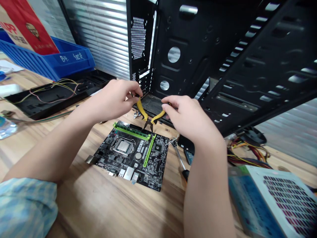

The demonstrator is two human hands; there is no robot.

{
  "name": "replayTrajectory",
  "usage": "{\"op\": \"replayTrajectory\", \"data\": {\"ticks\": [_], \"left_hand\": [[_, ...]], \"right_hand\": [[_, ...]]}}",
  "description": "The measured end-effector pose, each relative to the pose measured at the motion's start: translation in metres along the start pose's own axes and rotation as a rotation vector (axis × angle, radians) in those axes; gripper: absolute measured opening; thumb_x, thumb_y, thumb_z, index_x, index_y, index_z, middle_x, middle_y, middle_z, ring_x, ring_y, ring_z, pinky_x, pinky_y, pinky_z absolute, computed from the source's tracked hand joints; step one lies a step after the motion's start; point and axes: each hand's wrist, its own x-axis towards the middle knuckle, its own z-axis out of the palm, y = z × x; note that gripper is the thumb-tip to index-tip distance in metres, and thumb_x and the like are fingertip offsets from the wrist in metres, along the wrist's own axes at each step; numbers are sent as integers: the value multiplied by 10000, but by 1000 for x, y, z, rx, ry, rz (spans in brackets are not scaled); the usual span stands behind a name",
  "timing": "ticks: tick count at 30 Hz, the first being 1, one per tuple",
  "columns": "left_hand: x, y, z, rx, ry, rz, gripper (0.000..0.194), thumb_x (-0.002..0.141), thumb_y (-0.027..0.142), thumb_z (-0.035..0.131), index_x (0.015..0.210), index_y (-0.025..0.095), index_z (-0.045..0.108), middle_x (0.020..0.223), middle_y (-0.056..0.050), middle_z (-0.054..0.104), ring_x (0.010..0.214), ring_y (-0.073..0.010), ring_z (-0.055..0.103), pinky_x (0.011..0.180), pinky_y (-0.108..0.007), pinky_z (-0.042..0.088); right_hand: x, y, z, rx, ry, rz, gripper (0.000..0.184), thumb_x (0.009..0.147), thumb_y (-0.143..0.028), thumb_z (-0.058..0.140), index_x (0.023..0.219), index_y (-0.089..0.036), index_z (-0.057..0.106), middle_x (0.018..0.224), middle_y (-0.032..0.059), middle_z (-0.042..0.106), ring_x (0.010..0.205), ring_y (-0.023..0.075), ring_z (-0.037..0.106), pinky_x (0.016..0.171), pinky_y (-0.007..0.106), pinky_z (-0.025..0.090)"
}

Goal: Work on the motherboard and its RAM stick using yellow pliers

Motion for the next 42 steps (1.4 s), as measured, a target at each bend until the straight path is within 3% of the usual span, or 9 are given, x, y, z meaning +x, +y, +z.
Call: {"op": "replayTrajectory", "data": {"ticks": [10,19,26,42], "left_hand": [[1,-2,-2,19,-11,-3,253,803,288,536,973,194,697,880,-50,698,845,-204,630,837,-343,469],[-1,3,-1,-16,-13,-5,275,829,311,535,1007,172,692,907,-55,693,861,-202,629,844,-350,460],[-1,2,-1,-50,-11,4,266,841,336,536,1004,191,687,872,-50,691,843,-200,621,829,-340,465],[0,-2,-3,99,-35,-41,268,821,289,516,994,204,701,858,-34,692,832,-198,627,858,-351,453]], "right_hand": [[0,2,0,-30,10,-11,214,918,-215,500,959,-178,706,843,82,698,788,192,638,763,319,459],[0,1,-1,-50,17,-64,232,914,-197,503,1001,-166,716,942,94,716,885,205,640,801,308,461],[3,0,3,-44,34,-86,252,920,-178,482,1006,-167,719,910,82,712,848,189,631,781,301,444],[5,2,2,-57,15,-58,245,920,-184,473,988,-163,707,810,69,686,760,173,611,726,296,426]]}}
